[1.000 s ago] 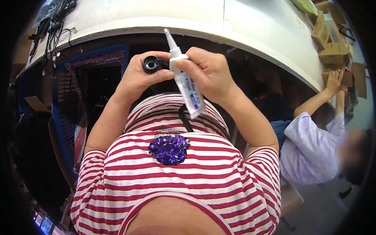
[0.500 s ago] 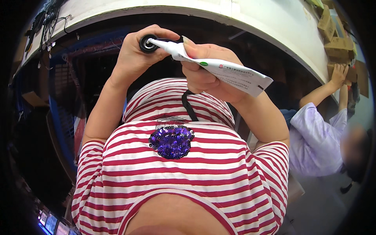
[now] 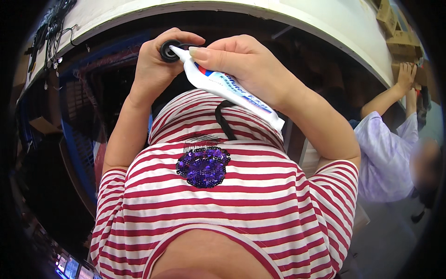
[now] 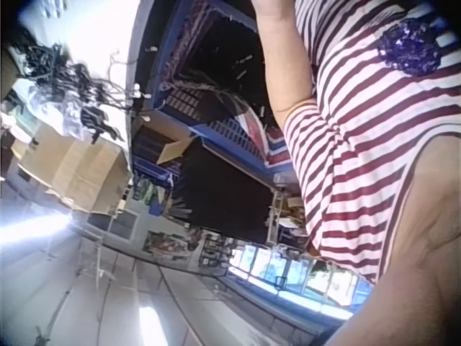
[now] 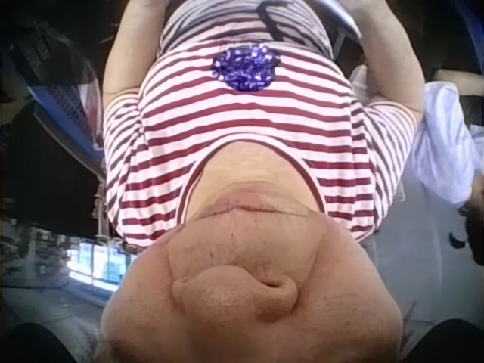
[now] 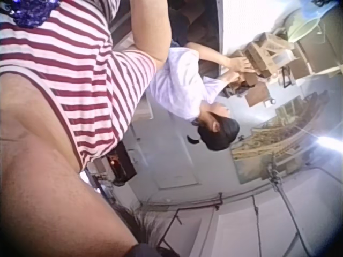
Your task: The person assembles small electronic components at a workbench. They apply glue from a tube into a black cylindrical housing, insert a small LED or lens, and secure it with a cap. The person repeats this process for multiple units, handling wires and placing finished items into a blue bin.
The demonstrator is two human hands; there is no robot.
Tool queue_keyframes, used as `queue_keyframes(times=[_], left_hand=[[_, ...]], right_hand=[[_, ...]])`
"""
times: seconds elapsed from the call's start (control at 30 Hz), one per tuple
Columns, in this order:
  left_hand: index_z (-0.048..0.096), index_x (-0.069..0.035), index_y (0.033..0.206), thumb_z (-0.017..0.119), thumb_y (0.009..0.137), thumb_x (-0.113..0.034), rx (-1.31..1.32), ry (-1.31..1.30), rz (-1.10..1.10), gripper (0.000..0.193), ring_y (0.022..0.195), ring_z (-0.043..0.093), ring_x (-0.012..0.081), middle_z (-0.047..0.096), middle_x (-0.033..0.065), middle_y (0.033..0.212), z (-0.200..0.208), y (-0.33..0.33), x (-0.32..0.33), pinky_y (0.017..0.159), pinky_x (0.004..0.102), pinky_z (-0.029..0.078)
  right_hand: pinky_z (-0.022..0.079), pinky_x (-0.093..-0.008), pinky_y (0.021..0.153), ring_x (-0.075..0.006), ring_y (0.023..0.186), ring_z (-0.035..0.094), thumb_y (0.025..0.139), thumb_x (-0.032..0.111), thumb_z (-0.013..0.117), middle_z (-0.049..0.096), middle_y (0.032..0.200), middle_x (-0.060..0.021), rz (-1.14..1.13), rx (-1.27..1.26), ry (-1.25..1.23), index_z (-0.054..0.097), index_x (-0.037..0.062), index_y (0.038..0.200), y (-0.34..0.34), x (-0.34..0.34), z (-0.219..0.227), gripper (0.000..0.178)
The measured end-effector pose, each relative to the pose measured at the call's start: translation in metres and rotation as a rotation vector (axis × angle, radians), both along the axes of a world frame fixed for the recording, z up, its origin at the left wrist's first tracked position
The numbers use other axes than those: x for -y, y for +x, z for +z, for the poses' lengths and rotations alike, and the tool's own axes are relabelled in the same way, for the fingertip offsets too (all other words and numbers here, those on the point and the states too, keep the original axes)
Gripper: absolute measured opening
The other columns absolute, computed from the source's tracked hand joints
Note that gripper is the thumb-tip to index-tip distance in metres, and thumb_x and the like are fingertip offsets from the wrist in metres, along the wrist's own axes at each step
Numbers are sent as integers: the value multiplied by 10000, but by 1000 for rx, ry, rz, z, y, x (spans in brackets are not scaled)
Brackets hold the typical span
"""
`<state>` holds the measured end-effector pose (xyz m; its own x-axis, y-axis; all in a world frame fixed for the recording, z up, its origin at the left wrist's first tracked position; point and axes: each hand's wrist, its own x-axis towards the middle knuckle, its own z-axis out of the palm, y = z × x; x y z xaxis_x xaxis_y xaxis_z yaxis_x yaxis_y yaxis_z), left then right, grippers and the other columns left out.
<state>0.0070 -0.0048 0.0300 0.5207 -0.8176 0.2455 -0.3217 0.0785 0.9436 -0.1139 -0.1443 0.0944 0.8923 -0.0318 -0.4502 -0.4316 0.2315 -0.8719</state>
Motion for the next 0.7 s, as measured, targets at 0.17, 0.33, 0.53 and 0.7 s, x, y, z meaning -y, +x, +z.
queue_keyframes(times=[0.17, 0.33, 0.53, 0.7], left_hand=[[634, -26, 924, 658, 670, 59, 39, 31, -14, 269, 775, 603, 124, 620, 36, 830, -2, 1, 2, 691, 216, 461], [644, -36, 887, 662, 665, 58, 0, 8, 24, 242, 702, 581, 126, 607, 37, 770, -5, 2, 8, 635, 232, 452], [647, -38, 879, 676, 692, 30, -73, 19, 30, 201, 678, 578, 101, 622, 34, 776, -1, 3, 15, 615, 220, 460], [621, 5, 880, 697, 693, -14, -269, 101, -3, 203, 729, 569, 82, 633, 49, 842, 12, 16, 23, 648, 217, 467]], right_hand=[[342, -137, 426, -23, 489, 496, 818, 300, 625, 585, 632, 0, 69, -110, 13, 648, 27, 851, 8, 13, 8, 275], [213, -154, 356, -19, 420, 392, 802, 314, 647, 511, 556, 17, 29, -178, 34, 634, 21, 778, 13, 21, 9, 294], [181, -167, 344, -5, 391, 315, 862, 271, 571, 442, 515, 44, 124, -155, 238, 590, 3, 780, 17, 36, 4, 281], [193, -190, 379, -26, 421, 310, 887, 280, 531, 421, 526, 37, 62, 16, 409, 570, 13, 781, 23, 57, 8, 290]])
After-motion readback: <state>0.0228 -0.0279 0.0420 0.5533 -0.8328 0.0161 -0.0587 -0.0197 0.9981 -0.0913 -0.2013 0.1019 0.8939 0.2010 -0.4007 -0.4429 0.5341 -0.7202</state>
